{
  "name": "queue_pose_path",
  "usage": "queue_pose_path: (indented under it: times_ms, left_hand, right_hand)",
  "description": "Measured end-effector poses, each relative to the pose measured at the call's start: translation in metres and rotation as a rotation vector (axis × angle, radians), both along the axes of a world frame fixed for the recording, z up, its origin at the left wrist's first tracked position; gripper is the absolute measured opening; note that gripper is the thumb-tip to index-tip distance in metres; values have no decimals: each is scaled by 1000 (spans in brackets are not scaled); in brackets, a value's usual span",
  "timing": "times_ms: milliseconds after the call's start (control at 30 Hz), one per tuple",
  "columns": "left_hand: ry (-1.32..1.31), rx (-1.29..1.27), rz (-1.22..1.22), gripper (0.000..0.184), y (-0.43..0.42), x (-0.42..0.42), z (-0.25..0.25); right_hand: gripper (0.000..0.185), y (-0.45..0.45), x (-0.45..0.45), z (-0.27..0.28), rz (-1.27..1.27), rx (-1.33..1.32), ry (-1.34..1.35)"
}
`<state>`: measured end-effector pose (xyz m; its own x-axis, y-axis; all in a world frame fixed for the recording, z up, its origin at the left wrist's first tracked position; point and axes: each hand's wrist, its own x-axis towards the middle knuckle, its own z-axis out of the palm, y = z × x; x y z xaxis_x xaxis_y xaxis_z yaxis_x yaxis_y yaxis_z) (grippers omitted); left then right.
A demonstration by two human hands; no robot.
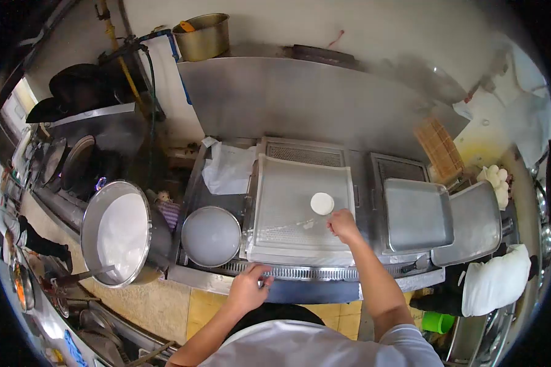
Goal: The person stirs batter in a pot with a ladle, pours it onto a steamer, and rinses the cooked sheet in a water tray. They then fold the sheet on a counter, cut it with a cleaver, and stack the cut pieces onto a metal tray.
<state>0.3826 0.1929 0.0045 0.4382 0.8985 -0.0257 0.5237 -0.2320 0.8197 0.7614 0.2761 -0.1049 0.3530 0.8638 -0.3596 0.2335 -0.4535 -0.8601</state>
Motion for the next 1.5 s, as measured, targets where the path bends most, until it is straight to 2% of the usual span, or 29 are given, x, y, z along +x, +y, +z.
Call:
queue_pose_path:
  times_ms: [67,167,200,233,267,333,400,500,567,633,700,900,1067,1167,1267,1367,1500]
  left_hand:
    - [17,8,-5,24,1,0,-3]
    - [33,9,0,23,2,-3,-4]
    - [35,9,2,22,4,-4,-4]
    - [32,9,2,22,6,-5,-3]
    - [29,9,1,22,8,-7,-3]
    - [27,16,-1,22,12,-11,-4]
    - [39,31,-4,22,16,-15,-9]
    - [-9,13,-12,21,21,-24,-16]
    - [-28,-1,-10,21,24,-29,-13]
    - [-34,-7,-21,21,28,-34,-13]
    - [-22,-8,-45,22,32,-41,-17]
    - [-58,-56,-68,23,38,-53,-26]
    - [-63,-93,-101,23,40,-59,-37]
    - [-69,-104,-103,23,44,-61,-38]
    - [-58,-121,-80,22,45,-60,-38]
    - [-26,-158,-48,22,47,-55,-36]
    - [-19,-104,-61,22,51,-36,-44]
  right_hand:
    - [9,4,16,-39,-29,54,-167]
    - [19,5,15,-36,-9,100,-153]
    - [20,6,28,-61,77,183,-217]
    - [22,7,51,-108,162,267,-281]
    - [23,6,55,-116,215,313,-345]
    - [24,4,49,-105,280,372,-474]
    - [23,0,45,-98,270,388,-495]
    - [19,-8,27,-78,112,297,-386]
    - [16,-15,-17,-6,-87,101,-339]
    - [13,-17,1,-35,65,110,-476]
    - [12,-21,1,-40,130,91,-567]
    - [11,-35,-16,-21,124,33,-765]
    - [13,-23,-20,-26,69,-133,-907]
    - [19,-14,-25,-32,-22,-65,-955]
    - [23,3,-23,-22,36,-7,-959]
    - [31,29,-21,-12,12,-103,-864]
    - [42,56,-4,-27,19,81,-844]
